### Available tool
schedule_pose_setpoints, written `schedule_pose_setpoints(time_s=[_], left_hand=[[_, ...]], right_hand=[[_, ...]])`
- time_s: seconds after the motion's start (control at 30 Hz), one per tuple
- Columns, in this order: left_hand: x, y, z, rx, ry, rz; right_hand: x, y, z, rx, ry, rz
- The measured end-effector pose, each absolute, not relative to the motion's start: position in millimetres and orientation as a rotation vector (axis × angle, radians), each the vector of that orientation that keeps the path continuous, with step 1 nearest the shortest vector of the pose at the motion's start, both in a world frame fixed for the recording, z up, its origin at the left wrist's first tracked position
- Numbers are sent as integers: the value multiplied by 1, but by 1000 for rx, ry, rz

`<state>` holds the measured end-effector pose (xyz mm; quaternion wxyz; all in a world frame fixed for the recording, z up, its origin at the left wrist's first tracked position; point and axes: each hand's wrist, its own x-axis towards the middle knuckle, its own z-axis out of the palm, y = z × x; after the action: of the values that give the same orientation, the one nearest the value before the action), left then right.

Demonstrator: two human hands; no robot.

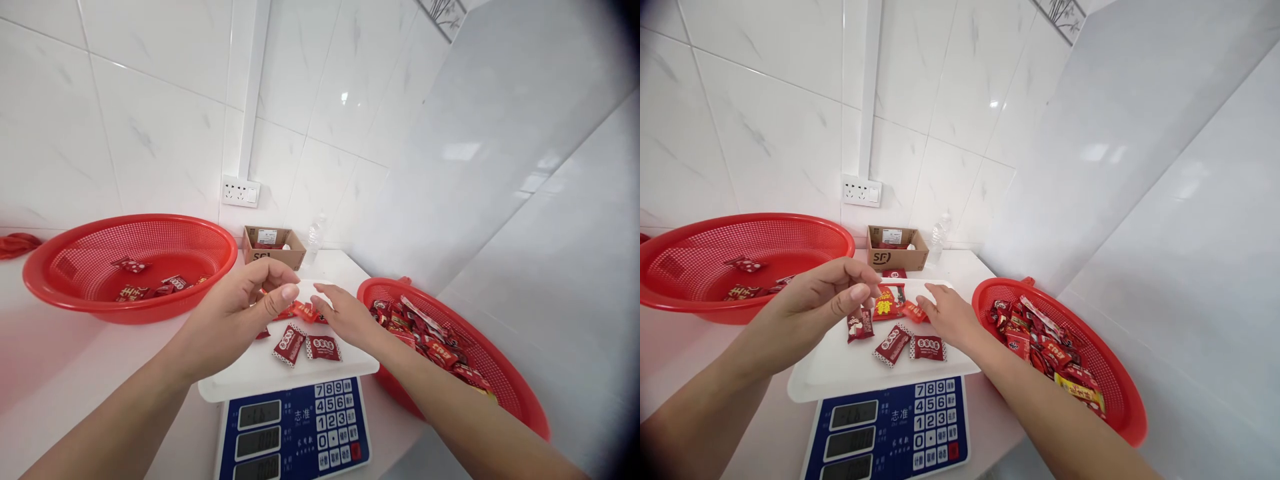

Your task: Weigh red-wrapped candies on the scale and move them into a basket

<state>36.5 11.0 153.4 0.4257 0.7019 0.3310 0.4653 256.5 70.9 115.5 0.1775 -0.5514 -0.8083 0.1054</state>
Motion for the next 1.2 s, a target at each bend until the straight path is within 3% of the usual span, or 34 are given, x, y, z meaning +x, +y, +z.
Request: schedule_pose_setpoints(time_s=[0.23,0.57,0.67,0.9,1.2], left_hand=[[37,12,153,1775,845,1197],[48,14,149,2043,1122,1159],[57,26,136,2244,1260,1017],[78,44,98,2546,1446,316],[84,44,85,2591,1416,299]], right_hand=[[250,61,95,-1592,-2582,515],[240,63,81,-1473,-2696,386],[241,63,80,-1442,-2700,361],[241,65,76,-1409,-2710,341],[239,70,73,-1401,-2703,309]])
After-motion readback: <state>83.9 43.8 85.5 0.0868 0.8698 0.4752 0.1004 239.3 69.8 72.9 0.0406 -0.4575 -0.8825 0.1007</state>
